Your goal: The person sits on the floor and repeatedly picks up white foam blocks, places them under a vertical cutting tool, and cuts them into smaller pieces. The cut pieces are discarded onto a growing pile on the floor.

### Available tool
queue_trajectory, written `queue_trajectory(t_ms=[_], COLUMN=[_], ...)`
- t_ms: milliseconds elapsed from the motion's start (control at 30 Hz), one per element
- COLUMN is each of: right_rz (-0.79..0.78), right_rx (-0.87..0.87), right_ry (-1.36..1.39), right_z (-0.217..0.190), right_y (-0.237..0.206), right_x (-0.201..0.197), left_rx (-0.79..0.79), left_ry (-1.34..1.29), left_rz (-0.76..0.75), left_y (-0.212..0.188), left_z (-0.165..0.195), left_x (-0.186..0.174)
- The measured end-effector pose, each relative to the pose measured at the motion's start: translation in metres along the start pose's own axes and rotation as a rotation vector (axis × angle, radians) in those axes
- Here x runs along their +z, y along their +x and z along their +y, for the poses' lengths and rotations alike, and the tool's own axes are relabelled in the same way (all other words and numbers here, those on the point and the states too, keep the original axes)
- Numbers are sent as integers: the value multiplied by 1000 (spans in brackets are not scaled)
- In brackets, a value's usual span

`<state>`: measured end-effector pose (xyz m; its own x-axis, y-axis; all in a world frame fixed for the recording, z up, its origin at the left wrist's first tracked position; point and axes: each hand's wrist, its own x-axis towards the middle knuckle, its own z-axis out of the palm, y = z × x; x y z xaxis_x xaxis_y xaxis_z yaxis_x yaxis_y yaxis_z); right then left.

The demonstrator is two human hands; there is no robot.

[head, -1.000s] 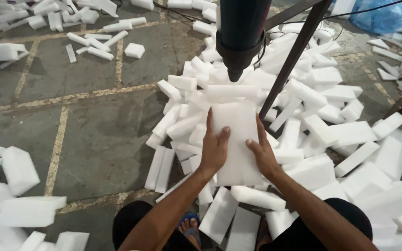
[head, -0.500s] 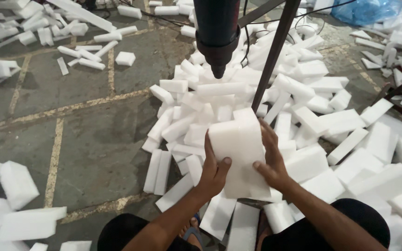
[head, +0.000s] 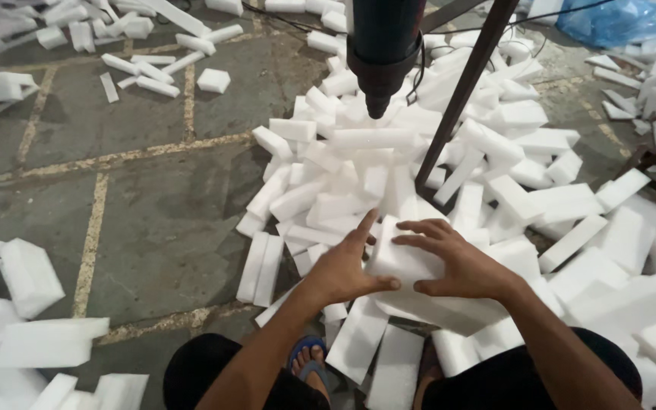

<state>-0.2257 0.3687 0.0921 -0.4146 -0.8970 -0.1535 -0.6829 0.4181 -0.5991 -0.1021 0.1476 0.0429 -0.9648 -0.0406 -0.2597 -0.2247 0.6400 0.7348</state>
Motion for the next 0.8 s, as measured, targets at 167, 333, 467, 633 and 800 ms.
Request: queue_trajectory(t_ms=[167,333,467,633,800], right_rz=[-128,118,559,494,544], right_rx=[44,-79,-19,233,173], right_ry=[-126,-495,-29,408,784], right_z=[-30,-9,34,54,63], right_y=[9,14,11,39,41], right_x=[8,7,-12,19,36], left_rx=[70,-170,-301,-156,-431], left_ry=[-526,-791,-1283,-1431,-1201], left_rz=[33,188,333,257,-13], left_y=[16,24,14,10,37], left_z=[-30,-55,-71,-83,-82], left_x=[54,60,35,51,95])
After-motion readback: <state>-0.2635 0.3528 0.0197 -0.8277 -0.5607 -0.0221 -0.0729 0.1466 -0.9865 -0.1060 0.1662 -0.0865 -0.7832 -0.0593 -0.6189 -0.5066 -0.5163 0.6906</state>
